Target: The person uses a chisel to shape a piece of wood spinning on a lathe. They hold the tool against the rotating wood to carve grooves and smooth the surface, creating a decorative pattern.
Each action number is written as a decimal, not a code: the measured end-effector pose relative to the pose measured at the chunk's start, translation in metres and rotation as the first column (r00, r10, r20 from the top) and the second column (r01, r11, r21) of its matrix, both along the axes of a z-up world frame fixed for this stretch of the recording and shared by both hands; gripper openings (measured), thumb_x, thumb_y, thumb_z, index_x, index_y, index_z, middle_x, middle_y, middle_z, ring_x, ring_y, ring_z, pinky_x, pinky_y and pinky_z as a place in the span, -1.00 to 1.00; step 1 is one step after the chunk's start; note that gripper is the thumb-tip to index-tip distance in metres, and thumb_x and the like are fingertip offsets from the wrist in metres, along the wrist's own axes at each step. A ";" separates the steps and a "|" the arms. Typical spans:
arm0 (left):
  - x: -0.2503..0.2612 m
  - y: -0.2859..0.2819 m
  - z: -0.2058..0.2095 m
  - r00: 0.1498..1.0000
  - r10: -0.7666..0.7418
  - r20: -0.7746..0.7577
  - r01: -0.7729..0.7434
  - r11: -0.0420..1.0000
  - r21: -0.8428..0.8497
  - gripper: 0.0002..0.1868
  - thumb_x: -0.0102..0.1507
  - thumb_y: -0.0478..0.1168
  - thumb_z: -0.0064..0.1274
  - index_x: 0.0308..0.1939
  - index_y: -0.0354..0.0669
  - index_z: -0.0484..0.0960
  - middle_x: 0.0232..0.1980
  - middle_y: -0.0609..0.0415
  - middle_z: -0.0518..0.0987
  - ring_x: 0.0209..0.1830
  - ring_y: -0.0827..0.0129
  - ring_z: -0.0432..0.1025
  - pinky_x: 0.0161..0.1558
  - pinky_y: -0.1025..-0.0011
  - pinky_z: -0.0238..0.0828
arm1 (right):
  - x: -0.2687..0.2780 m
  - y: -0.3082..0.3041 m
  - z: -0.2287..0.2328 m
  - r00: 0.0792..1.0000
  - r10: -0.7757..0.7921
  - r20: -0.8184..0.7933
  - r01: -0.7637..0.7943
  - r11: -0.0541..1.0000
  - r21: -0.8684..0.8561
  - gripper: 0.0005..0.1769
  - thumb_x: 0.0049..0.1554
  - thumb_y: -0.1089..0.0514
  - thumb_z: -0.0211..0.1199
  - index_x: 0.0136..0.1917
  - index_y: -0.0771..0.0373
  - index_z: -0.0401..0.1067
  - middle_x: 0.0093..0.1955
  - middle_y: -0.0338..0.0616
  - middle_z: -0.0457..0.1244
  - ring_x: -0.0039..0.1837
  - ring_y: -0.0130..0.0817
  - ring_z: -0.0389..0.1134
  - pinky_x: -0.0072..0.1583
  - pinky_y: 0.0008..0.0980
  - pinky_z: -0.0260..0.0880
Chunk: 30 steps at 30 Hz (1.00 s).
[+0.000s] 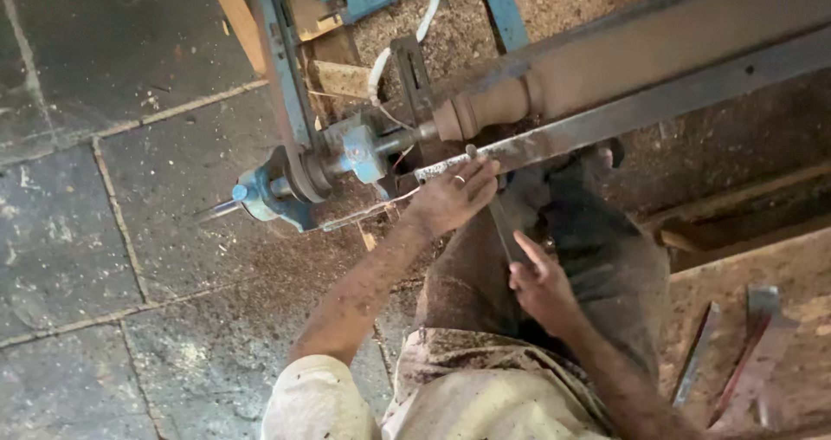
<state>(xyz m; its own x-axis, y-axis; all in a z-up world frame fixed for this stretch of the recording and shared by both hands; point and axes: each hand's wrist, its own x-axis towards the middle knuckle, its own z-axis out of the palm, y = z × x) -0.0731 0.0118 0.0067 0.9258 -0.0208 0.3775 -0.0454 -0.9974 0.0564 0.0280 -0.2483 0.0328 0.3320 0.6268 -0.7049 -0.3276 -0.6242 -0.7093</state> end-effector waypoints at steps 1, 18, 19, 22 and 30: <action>-0.003 0.005 -0.001 1.000 -0.010 -0.003 0.010 1.000 -0.013 -0.61 0.20 -0.20 0.08 0.12 -0.17 0.58 0.38 -0.08 0.52 0.35 0.11 0.45 0.30 0.24 0.47 | -0.012 0.001 -0.010 0.999 -0.017 0.049 0.015 0.999 0.042 -0.29 0.23 0.13 0.16 0.61 0.07 0.11 -0.33 -0.30 0.23 -0.30 -0.55 0.16 -0.29 -0.48 0.20; 0.000 0.006 -0.011 0.991 0.058 0.120 -0.056 0.998 -0.022 -0.69 0.28 -0.20 0.07 0.07 -0.25 0.52 0.33 -0.12 0.54 0.34 0.09 0.47 0.30 0.25 0.51 | -0.013 0.021 0.004 0.982 -0.008 0.188 -0.001 0.999 0.048 -0.32 0.22 0.23 0.14 0.60 0.16 0.15 -0.32 -0.32 0.18 -0.30 -0.59 0.17 -0.25 -0.50 0.25; 0.000 0.006 -0.011 0.991 0.055 0.122 -0.053 0.998 -0.017 -0.68 0.28 -0.20 0.07 0.07 -0.26 0.52 0.33 -0.13 0.54 0.33 0.09 0.47 0.30 0.25 0.51 | -0.012 0.023 0.007 0.984 0.004 0.176 -0.012 0.999 0.044 -0.31 0.23 0.23 0.13 0.61 0.16 0.14 -0.32 -0.32 0.18 -0.29 -0.59 0.17 -0.24 -0.49 0.25; 0.001 0.006 -0.012 0.988 0.058 0.141 -0.055 0.998 -0.020 -0.66 0.27 -0.20 0.08 0.08 -0.27 0.51 0.33 -0.14 0.54 0.33 0.08 0.47 0.28 0.25 0.51 | -0.005 0.028 0.018 0.980 0.056 0.192 -0.061 0.998 0.021 -0.32 0.24 0.22 0.13 0.61 0.16 0.14 -0.31 -0.30 0.19 -0.28 -0.59 0.17 -0.23 -0.48 0.25; 0.000 0.011 -0.002 0.985 0.043 0.165 -0.035 0.998 -0.049 -0.64 0.25 -0.24 0.08 0.11 -0.30 0.51 0.33 -0.16 0.53 0.33 0.07 0.46 0.29 0.22 0.50 | 0.005 0.030 0.027 0.982 0.125 0.140 -0.109 0.987 -0.116 -0.29 0.23 0.15 0.13 0.62 0.01 0.08 -0.35 -0.26 0.21 -0.34 -0.52 0.14 -0.28 -0.42 0.23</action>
